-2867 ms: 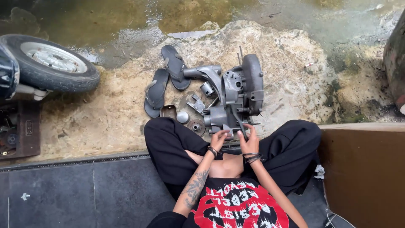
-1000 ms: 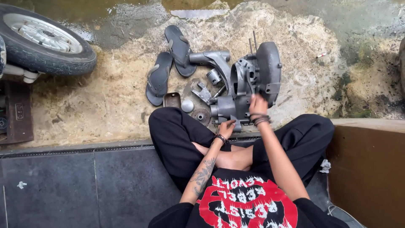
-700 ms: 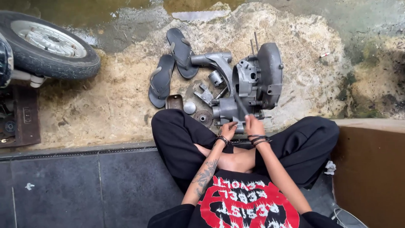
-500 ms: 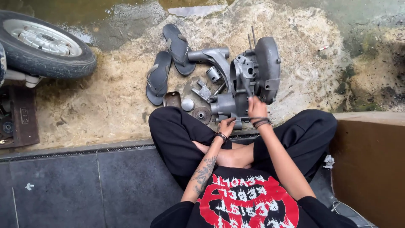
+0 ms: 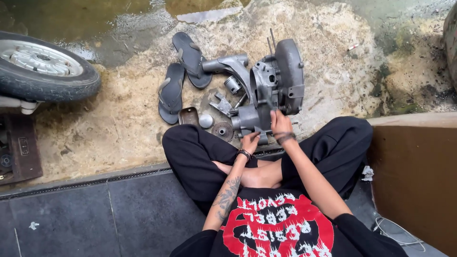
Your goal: The person sits cross-legged on the floor and assembles a mechanical component, likely a motor housing. They insert a cylindrical part into the main body, rotate it, and use their hands to align and secure the pieces together.
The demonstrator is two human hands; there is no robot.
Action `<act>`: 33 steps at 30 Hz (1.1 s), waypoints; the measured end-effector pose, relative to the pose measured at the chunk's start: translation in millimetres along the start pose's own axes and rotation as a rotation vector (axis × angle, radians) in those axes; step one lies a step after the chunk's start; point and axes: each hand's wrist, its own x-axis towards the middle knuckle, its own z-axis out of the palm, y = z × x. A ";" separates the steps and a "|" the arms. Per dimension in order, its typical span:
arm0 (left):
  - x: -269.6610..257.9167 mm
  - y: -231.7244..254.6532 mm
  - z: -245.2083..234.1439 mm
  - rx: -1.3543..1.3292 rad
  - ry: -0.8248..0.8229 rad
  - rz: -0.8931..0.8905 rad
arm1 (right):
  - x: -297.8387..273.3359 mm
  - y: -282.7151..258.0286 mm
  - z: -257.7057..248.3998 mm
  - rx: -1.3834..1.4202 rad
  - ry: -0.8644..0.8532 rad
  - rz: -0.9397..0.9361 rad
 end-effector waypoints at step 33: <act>-0.9 21.0 -6.4 -0.065 0.054 0.009 | -20.7 10.5 -9.1 -0.176 -0.469 0.160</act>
